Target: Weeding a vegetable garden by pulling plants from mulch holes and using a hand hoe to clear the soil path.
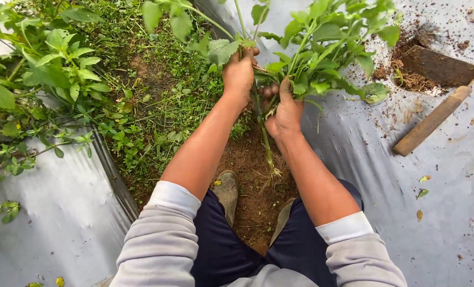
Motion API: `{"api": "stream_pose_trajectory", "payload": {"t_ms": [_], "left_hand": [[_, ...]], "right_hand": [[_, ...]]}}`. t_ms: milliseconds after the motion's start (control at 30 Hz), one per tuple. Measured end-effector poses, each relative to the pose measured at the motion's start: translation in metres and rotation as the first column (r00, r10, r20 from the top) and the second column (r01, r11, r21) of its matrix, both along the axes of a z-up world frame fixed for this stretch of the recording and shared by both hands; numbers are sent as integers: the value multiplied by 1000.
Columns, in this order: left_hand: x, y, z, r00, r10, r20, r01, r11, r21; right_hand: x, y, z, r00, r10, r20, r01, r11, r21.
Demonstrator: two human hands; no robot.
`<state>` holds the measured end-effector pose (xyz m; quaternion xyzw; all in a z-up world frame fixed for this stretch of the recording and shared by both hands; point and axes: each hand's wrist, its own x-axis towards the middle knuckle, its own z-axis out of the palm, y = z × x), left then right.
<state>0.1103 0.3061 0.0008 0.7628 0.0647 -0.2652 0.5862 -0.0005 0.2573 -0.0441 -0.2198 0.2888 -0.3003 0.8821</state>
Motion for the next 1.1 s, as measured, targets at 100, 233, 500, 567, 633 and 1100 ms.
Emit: {"api": "stream_pose_trajectory", "payload": {"t_ms": [100, 233, 500, 567, 633, 1100], "left_hand": [[13, 16, 29, 984, 169, -63, -179, 959, -218], [43, 22, -24, 990, 138, -19, -134, 910, -393], [44, 12, -39, 933, 286, 221, -148, 861, -487], [43, 6, -42, 927, 304, 218, -166, 857, -487], [44, -1, -49, 923, 314, 224, -173, 856, -487], [43, 38, -10, 998, 62, -4, -27, 368, -930]], "right_hand": [[-14, -16, -8, 977, 22, 213, -63, 980, 189], [-16, -25, 2, 1000, 15, -27, -12, 993, 120], [-21, -43, 15, 875, 484, 12, -464, 832, 303], [-25, -45, 19, 880, 475, -12, -452, 844, 289], [-29, -48, 20, 888, 459, -28, -435, 858, 274], [-28, -35, 3, 932, 354, 83, -361, 878, 315]]}}
